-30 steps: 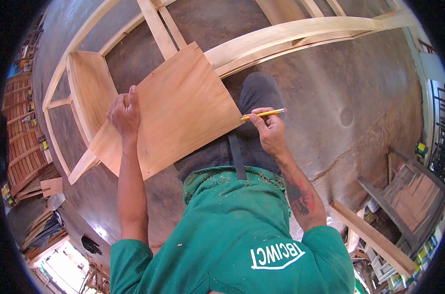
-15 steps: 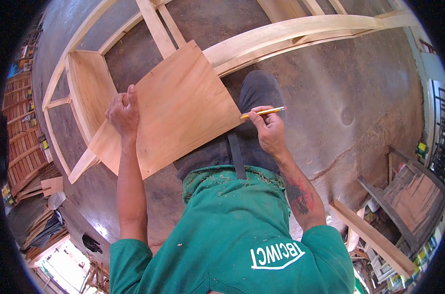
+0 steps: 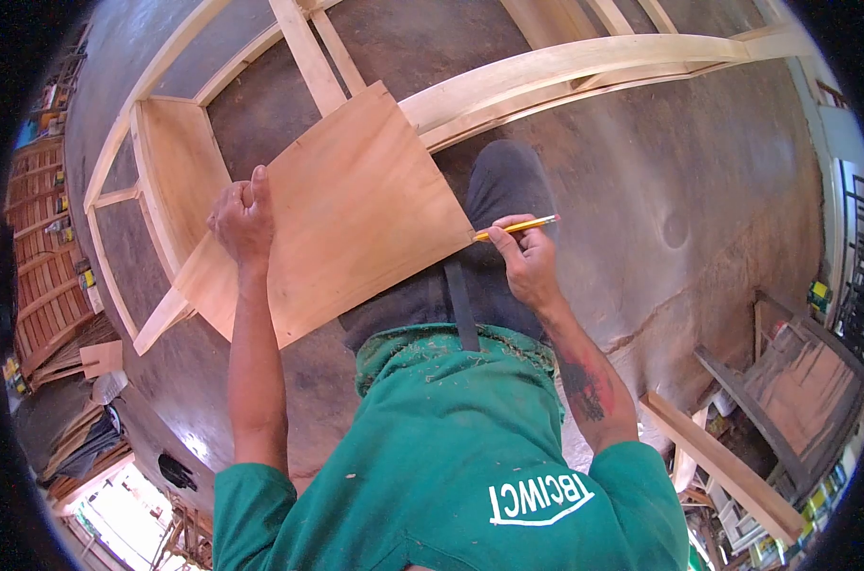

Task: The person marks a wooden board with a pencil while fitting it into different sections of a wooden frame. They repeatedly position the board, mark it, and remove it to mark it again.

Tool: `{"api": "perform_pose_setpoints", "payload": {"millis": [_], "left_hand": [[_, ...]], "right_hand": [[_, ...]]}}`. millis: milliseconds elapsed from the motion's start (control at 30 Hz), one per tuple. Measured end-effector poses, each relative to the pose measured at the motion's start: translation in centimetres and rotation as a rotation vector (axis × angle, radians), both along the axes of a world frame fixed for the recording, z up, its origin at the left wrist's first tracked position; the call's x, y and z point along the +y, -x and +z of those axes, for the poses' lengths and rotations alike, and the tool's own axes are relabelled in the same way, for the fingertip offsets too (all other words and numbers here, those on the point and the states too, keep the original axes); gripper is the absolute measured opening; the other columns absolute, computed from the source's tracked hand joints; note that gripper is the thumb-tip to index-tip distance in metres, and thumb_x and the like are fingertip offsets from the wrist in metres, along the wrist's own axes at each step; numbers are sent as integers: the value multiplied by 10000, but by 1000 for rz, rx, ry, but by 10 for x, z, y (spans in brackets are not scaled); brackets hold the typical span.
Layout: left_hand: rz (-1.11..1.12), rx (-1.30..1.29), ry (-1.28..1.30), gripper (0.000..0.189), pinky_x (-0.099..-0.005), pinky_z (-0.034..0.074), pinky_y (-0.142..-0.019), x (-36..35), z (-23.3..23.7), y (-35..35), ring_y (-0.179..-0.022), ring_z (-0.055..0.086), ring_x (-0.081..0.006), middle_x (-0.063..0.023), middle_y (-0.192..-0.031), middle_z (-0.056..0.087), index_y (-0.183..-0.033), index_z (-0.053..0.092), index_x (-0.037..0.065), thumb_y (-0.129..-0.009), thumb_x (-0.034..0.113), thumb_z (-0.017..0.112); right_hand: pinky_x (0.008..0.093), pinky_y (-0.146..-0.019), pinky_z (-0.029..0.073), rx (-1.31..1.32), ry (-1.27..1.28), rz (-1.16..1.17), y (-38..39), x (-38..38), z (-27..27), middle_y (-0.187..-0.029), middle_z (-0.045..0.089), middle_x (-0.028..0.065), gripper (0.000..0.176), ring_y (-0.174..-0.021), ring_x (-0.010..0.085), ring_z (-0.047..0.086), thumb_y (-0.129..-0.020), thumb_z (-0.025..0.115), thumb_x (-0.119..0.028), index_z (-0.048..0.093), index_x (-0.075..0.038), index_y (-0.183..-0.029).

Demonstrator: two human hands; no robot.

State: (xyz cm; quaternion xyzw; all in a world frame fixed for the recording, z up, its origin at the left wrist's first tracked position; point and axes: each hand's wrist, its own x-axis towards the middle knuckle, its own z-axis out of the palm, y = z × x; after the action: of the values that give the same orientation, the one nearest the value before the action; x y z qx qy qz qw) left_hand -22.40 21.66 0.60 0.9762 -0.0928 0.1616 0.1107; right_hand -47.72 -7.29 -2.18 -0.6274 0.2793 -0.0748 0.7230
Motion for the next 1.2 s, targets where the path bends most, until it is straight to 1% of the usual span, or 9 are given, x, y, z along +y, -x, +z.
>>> {"api": "perform_pose_setpoints", "payload": {"millis": [133, 333, 433, 600, 733, 933, 1000, 1067, 1200], "left_hand": [[16, 76, 44, 507, -408, 399, -863, -4, 4, 3, -859, 627, -260, -60, -814, 669, -759, 691, 96, -880, 577, 591], [-11, -10, 15, 511, -412, 396, -855, -1, -1, 0, -863, 625, -264, -60, -822, 669, -767, 691, 92, -888, 576, 581], [9, 59, 38, 509, -414, 396, -855, -4, 4, 4, -866, 623, -265, -59, -822, 667, -772, 695, 96, -886, 579, 581], [2, -9, 8, 501, -405, 396, -849, 0, 0, 0, -854, 625, -259, -56, -807, 665, -773, 697, 100, -881, 577, 590], [5, 51, 45, 496, -406, 398, -850, -1, 0, 2, -847, 626, -257, -52, -799, 664, -775, 698, 102, -874, 577, 598], [-4, -26, -4, 504, -403, 394, -863, -1, -2, 1, -854, 629, -252, -47, -806, 669, -785, 703, 95, -870, 581, 601], [-7, 23, 23, 503, -401, 393, -864, 1, -2, 0, -854, 629, -252, -47, -808, 669, -787, 704, 95, -870, 581, 602], [-2, 62, 54, 503, -399, 392, -865, -3, -2, 2, -855, 629, -252, -46, -810, 668, -788, 705, 95, -870, 581, 602], [21, 41, 0, 498, -410, 393, -867, -1, 3, 1, -873, 628, -248, -43, -828, 674, -795, 708, 97, -874, 576, 600]], "right_hand": [[217, -771, 482, 61, 1, 8, -7, -2, 8, -921, 667, 59, 129, -857, 98, 621, -972, 611, -127, 594, -16, -1035], [215, -765, 484, -15, 13, 4, -1, -2, 0, -917, 655, 65, 135, -854, 102, 622, -979, 597, -131, 585, -9, -1035], [207, -746, 475, 61, 6, 22, -3, -3, 2, -924, 648, 60, 123, -839, 87, 608, -977, 596, -118, 586, -10, -1036], [195, -693, 446, -2, 16, 10, 2, 0, 1, -903, 645, 35, 130, -806, 59, 578, -971, 604, -115, 588, -6, -1039], [201, -738, 467, 44, 29, 40, -10, -4, 9, -909, 655, 55, 129, -833, 86, 605, -974, 600, -111, 589, 0, -1040], [201, -739, 472, -4, 21, 23, -7, -1, 1, -900, 655, 55, 139, -856, 87, 613, -972, 603, -119, 598, 11, -1022], [200, -743, 474, 15, 51, -1, -5, -1, 5, -897, 653, 52, 137, -857, 86, 613, -971, 602, -118, 598, 9, -1021], [201, -738, 472, 105, 100, 90, -11, -7, 13, -901, 651, 44, 123, -843, 80, 604, -975, 593, -109, 595, 2, -1027], [206, -686, 449, 49, 4, 43, -1, -3, 10, -901, 663, 54, 124, -768, 63, 573, -968, 599, -112, 597, 3, -1014]]}}
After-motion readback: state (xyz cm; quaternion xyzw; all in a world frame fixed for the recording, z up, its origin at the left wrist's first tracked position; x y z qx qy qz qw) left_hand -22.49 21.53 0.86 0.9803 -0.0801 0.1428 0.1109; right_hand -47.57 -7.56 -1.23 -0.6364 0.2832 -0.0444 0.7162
